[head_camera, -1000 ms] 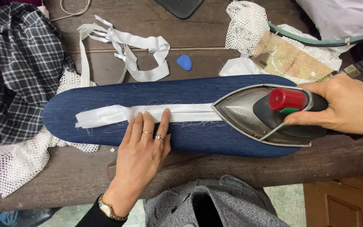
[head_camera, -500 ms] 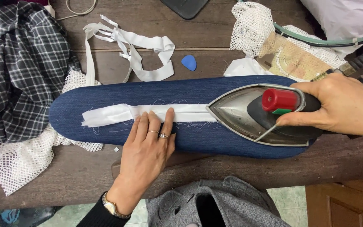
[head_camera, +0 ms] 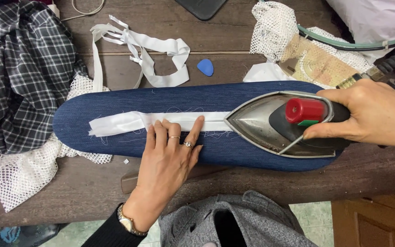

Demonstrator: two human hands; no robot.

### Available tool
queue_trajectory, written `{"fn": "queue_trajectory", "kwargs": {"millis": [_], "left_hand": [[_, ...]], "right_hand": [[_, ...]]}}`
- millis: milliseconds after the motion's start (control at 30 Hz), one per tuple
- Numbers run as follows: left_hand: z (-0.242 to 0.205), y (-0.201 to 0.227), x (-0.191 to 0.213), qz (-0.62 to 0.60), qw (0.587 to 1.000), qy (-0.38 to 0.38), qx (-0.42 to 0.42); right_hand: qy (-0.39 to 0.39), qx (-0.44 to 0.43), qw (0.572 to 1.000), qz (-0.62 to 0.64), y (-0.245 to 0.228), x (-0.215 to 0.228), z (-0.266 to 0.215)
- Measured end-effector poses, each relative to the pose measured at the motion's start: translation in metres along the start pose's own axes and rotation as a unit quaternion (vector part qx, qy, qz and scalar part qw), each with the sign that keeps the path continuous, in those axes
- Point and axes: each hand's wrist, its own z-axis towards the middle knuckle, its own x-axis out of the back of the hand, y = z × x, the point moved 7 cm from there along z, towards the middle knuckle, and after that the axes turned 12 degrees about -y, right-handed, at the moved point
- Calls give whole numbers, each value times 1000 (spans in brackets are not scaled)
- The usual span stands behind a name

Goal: The person irons a long white fabric strip placed on a blue ironing board using a steam iron. They repeatedly press the iron along the strip, lift it, and reposition the fabric to continue smoothing it.

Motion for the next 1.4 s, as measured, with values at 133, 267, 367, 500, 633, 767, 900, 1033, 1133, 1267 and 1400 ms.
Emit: {"fn": "queue_trajectory", "kwargs": {"millis": [133, 267, 367, 500, 633, 767, 900, 1033, 1133, 1267, 1400], "left_hand": [[0, -1, 2, -7, 1000, 2, -2], [0, -1, 3, -4, 1000, 5, 5], [1, -2, 4, -10, 1000, 2, 2], [2, -1, 3, -11, 1000, -2, 3], [2, -1, 4, -9, 1000, -2, 5], [2, -2, 5, -16, 1000, 2, 2], [2, -2, 5, -23, 1000, 4, 4], [2, -3, 5, -28, 1000, 7, 6], [2, -3, 5, -33, 999, 8, 6], [2, -3, 4, -33, 999, 4, 1], [1, -3, 4, -45, 999, 17, 3]], "right_hand": [[-4, -5, 1000, -6, 2, -1, 0], [-2, 26, 1000, 6, 3, -4, 2], [-8, 25, 1000, 1, 4, -6, 3], [2, 19, 1000, -17, -2, -3, 0], [-4, -2, 999, -37, -8, -1, -2], [-27, -24, 998, -59, -15, 2, -4], [-27, -17, 998, -52, -14, 1, -1], [-24, -12, 999, -44, -18, 6, -1], [-28, -4, 999, -18, -21, 7, 0], [-24, 3, 1000, -8, -25, 9, 2], [-54, -25, 998, -29, -31, 12, 1]]}}
